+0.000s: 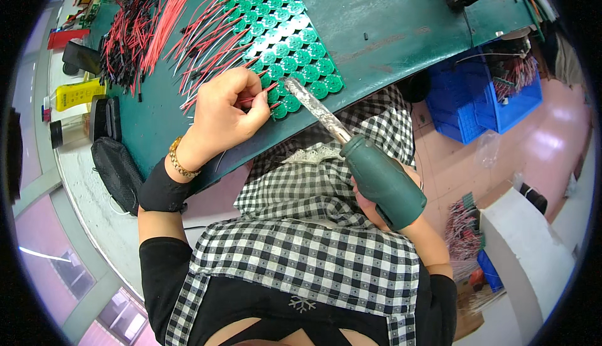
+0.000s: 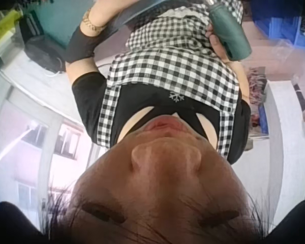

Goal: The person picks wires from piles on the workbench and solders each wire onto an electronic circuit board panel using a soldering iron.

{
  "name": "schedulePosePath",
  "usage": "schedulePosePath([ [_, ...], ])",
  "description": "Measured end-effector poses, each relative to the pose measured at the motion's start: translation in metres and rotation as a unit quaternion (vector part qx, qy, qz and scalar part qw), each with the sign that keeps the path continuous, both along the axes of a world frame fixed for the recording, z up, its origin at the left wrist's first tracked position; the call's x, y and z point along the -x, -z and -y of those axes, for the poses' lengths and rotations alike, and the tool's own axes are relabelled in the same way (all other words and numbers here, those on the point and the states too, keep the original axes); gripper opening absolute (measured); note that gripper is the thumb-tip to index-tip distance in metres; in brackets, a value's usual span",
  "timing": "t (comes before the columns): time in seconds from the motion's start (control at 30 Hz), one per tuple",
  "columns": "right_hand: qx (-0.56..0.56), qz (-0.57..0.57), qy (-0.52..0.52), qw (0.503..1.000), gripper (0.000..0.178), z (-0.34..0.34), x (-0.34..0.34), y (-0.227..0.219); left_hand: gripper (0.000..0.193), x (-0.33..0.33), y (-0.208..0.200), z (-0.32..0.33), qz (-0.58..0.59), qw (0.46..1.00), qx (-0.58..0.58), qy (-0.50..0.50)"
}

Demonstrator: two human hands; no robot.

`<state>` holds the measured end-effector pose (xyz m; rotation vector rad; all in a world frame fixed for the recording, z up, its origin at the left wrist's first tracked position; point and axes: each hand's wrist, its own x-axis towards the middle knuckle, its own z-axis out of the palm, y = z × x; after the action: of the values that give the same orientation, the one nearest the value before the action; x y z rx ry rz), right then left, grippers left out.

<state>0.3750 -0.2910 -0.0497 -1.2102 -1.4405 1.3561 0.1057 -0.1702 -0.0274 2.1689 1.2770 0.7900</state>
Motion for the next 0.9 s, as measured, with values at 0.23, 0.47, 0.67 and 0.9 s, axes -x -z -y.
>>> schedulePosePath([
  [0.23,0.037,0.039,0.022,0.998,0.020,0.005,0.005,0.006,0.013,0.003,-0.001,-0.002,0.008,1.000,0.012,0.016],
  [0.47,-0.035,0.091,-0.074,0.992,0.020,-0.005,0.003,0.003,0.014,0.006,0.000,-0.003,-0.002,0.999,0.021,0.027],
  [0.67,-0.023,0.077,-0.030,0.996,0.021,0.004,0.000,0.017,0.015,0.007,0.003,-0.003,0.011,0.999,0.045,0.024],
  [0.9,-0.029,0.056,-0.003,0.998,0.023,0.007,0.001,0.015,0.015,0.005,0.002,-0.002,0.015,0.998,0.066,0.019],
])
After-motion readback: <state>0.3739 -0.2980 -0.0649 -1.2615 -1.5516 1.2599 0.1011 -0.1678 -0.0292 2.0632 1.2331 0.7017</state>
